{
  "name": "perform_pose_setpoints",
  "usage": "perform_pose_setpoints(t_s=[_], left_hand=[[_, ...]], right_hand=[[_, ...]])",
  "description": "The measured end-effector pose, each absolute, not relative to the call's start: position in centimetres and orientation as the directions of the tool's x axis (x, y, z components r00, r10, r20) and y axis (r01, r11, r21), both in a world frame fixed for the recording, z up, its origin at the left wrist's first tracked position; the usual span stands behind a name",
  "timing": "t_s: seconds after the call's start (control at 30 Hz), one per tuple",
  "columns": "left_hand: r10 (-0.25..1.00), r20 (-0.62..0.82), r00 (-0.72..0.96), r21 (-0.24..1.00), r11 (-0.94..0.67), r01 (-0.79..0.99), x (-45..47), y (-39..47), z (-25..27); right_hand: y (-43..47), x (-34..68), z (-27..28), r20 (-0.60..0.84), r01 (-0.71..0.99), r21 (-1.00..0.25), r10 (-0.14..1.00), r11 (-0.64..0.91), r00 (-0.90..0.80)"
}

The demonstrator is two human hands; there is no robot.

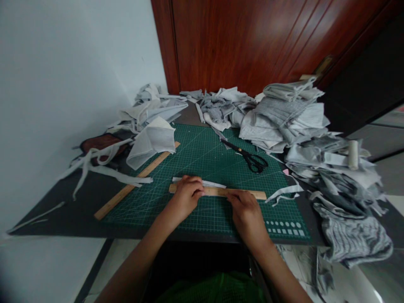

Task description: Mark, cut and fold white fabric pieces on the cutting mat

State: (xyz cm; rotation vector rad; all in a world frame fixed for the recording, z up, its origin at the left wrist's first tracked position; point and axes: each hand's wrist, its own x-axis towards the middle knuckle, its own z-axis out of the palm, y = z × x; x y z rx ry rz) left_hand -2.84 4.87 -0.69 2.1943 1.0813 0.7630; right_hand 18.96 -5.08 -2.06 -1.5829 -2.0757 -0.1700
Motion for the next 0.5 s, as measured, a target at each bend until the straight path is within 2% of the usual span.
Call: perform_pose_setpoints(t_s=[0.2, 0.5], left_hand=[[0.826, 0.241, 0.510, 0.703, -0.510, 0.495, -2.81, 4.82, -0.56], [0.814, 0.259, 0.520, 0.716, -0.524, 0.462, -2.87, 4.92, -0.82]], right_hand=[[-5.58, 18.30, -2.24, 0.460, 0.931, -0.155, 0.858, 0.329, -0.227], [-4.99, 18.42, -1.62, 0.508, 0.911, -0.264, 0.849, 0.315, -0.146]])
